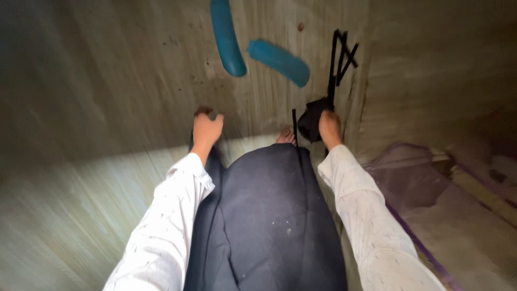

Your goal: The person wipes several blue plastic parts with a dark cloth, handling them one at a time. The person places some parts on a window sill and continues wiping others on the floor.

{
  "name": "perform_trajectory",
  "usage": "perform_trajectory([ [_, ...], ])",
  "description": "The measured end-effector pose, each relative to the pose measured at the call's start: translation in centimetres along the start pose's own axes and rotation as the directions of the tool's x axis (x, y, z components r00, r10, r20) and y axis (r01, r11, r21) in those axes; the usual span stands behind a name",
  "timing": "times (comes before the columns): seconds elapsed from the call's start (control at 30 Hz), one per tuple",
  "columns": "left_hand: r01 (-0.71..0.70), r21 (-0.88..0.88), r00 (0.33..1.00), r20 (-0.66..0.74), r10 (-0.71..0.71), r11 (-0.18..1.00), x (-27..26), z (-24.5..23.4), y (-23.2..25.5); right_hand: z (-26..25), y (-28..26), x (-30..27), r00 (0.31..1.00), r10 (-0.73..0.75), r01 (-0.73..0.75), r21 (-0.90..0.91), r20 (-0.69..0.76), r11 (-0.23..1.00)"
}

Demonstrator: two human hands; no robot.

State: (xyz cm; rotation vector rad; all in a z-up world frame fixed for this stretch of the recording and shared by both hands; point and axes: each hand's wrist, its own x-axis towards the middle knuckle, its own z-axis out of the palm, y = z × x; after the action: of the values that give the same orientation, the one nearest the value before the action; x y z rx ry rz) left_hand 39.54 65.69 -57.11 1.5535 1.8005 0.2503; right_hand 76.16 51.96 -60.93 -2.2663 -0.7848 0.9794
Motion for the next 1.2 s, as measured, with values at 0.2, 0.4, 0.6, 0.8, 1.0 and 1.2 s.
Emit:
perform_trajectory([
  [0.2,-0.024,0.035,0.998,-0.064,0.026,0.999,6.5,5.7,1.8,4.3,2.1,6.3,0.978,-0.208,0.208,-0.172,0.021,0.963],
  [0.4,0.092,0.087,0.996,-0.014,-0.091,0.992,12.8,10.0,4.3,6.1,-0.8,10.7,0.953,-0.297,0.298,-0.366,0.059,0.882],
  [0.6,-0.035,0.106,0.980,-0.190,0.055,0.994,15.6,14.2,2.9,8.0,-0.9,14.3,0.914,-0.402,0.359,-0.558,0.048,0.748],
  [0.8,-0.058,0.005,0.972,-0.226,0.057,0.998,17.1,15.6,1.3,9.4,-0.6,14.6,0.932,-0.362,0.304,-0.559,0.008,0.771],
  [1.0,-0.066,0.106,0.935,-0.339,0.099,0.992,18.4,15.7,2.7,8.9,-1.2,12.6,0.909,-0.418,0.356,-0.519,-0.003,0.777],
  [1.2,0.027,0.089,0.943,-0.334,0.004,0.996,18.6,15.4,3.2,9.1,0.3,8.6,0.907,-0.420,0.388,-0.409,0.011,0.826],
])
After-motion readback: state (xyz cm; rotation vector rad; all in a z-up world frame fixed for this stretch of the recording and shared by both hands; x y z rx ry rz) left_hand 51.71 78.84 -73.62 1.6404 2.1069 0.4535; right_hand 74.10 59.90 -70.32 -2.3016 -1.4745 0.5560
